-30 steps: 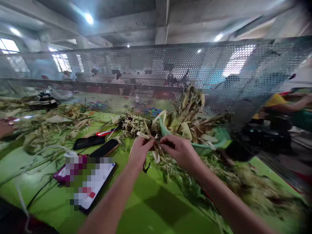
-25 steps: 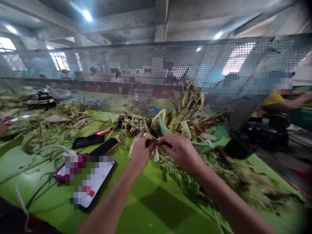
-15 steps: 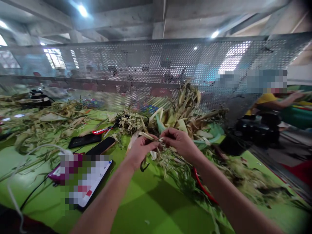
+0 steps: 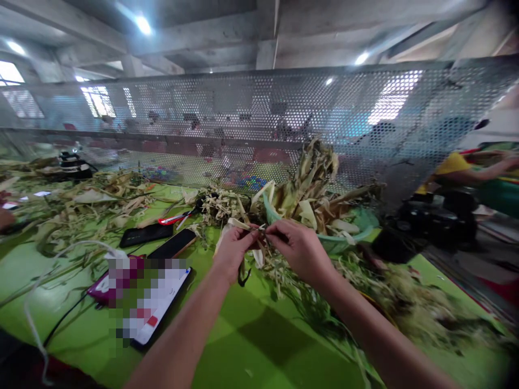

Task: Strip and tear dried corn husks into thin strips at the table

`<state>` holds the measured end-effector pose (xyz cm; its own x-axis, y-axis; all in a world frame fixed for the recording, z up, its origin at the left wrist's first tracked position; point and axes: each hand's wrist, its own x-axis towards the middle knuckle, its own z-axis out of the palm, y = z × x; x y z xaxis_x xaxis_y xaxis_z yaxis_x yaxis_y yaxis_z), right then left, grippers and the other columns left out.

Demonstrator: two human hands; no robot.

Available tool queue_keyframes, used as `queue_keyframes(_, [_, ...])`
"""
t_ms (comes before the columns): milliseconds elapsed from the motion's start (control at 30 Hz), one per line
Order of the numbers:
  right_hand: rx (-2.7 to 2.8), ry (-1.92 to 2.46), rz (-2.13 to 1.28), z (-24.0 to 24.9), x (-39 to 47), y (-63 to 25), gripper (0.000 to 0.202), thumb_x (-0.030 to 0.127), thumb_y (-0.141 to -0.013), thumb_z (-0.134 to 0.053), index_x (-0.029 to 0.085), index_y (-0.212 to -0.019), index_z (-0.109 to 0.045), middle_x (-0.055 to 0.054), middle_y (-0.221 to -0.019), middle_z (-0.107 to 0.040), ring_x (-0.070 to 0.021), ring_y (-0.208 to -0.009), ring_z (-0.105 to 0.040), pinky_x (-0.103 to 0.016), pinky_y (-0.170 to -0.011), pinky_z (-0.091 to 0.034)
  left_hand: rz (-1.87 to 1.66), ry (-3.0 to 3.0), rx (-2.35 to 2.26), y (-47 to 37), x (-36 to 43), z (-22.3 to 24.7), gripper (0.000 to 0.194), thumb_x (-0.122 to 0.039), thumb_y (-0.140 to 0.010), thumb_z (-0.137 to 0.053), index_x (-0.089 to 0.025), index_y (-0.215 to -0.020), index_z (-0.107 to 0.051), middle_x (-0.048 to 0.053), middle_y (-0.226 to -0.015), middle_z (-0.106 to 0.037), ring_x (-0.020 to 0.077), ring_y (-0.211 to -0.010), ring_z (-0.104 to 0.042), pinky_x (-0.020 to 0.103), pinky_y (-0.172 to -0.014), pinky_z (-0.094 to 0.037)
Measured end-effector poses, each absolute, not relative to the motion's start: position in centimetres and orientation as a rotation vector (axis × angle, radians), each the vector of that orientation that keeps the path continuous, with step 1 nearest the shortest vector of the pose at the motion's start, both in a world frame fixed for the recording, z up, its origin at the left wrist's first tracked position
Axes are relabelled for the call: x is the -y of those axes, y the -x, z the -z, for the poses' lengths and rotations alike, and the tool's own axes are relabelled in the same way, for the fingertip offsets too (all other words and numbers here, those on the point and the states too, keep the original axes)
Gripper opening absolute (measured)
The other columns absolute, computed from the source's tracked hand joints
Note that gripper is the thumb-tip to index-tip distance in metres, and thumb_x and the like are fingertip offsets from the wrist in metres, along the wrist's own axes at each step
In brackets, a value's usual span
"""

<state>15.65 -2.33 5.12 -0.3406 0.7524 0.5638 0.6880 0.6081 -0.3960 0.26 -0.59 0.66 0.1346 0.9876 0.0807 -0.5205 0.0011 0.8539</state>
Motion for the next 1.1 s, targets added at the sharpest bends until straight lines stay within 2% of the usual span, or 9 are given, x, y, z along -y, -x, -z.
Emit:
queue_keyframes(233, [2.175,1.141,0.086,-4.8,3.2,-14.6,0.017,0.017,-0.087,-0.049,0.016,-0.078,-0.063,-0.006,-0.076,-0.062,-0.0155,-0.068,-0.056,-0.025,-0.063,-0.038,-1.442,-1.212,-0.921,-0.5,0.8,-0.1,0.016,-0.028,-0.075,-0.064,-0.015,-0.084,-0.064,0.001,-0.073,-0.064,0.0128,-0.068,-0.058,0.025,-0.068,-0.046])
queue_keyframes(400, [1.974,1.127,-0.288,-3.6,2.3,-14.6,0.01,0.022,-0.084,-0.055,0.018,-0.081,-0.064,-0.002,-0.074,-0.064,-0.015,-0.066,-0.056,-0.025,-0.062,-0.041,-1.623,-1.745,-1.281,-0.5,1.6,0.2,0.013,-0.02,-0.083,-0.054,-0.018,-0.091,-0.064,0.005,-0.089,-0.066,0.0175,-0.084,-0.059,0.031,-0.08,-0.045])
queue_keyframes(500, [1.797,1.167,-0.54,-2.8,1.6,-14.8,0.017,0.033,-0.085,-0.055,0.019,-0.086,-0.064,-0.002,-0.072,-0.064,-0.0158,-0.064,-0.056,-0.026,-0.059,-0.043,-1.693,-1.981,-1.271,-0.6,2.1,0.3,0.025,-0.007,-0.082,-0.048,-0.019,-0.099,-0.062,0.006,-0.098,-0.064,0.0176,-0.093,-0.058,0.032,-0.085,-0.044])
queue_keyframes(600, [1.707,1.182,-0.707,-2.5,1.2,-15.0,0.027,0.042,-0.084,-0.055,0.017,-0.084,-0.064,-0.003,-0.07,-0.062,-0.0156,-0.063,-0.055,-0.027,-0.058,-0.044,-1.61,-2.106,-1.301,-0.9,2.6,0.3,0.038,0.001,-0.078,-0.044,-0.019,-0.107,-0.06,0.007,-0.103,-0.062,0.0187,-0.096,-0.057,0.033,-0.087,-0.045])
queue_keyframes(833, [1.595,1.181,-0.911,-3.1,0.8,-15.5,0.029,0.044,-0.075,-0.065,0.016,-0.078,-0.063,-0.002,-0.069,-0.062,-0.0143,-0.062,-0.054,-0.027,-0.059,-0.045,-1.392,-2.268,-1.309,-1.6,2.9,0.6,0.039,-0.007,-0.081,-0.047,-0.017,-0.118,-0.05,0.012,-0.113,-0.057,0.0249,-0.105,-0.054,0.042,-0.091,-0.045])
queue_keyframes(1100, [1.53,1.127,-1.03,-3.1,0.4,-16.1,0.033,0.047,-0.072,-0.069,0.014,-0.077,-0.062,-0.001,-0.068,-0.059,-0.0123,-0.062,-0.051,-0.025,-0.057,-0.041,-1.353,-2.243,-1.245,-1.9,3.1,0.1,0.051,-0.009,-0.078,-0.047,-0.013,-0.128,-0.044,0.015,-0.124,-0.052,0.0257,-0.117,-0.049,0.041,-0.101,-0.04])
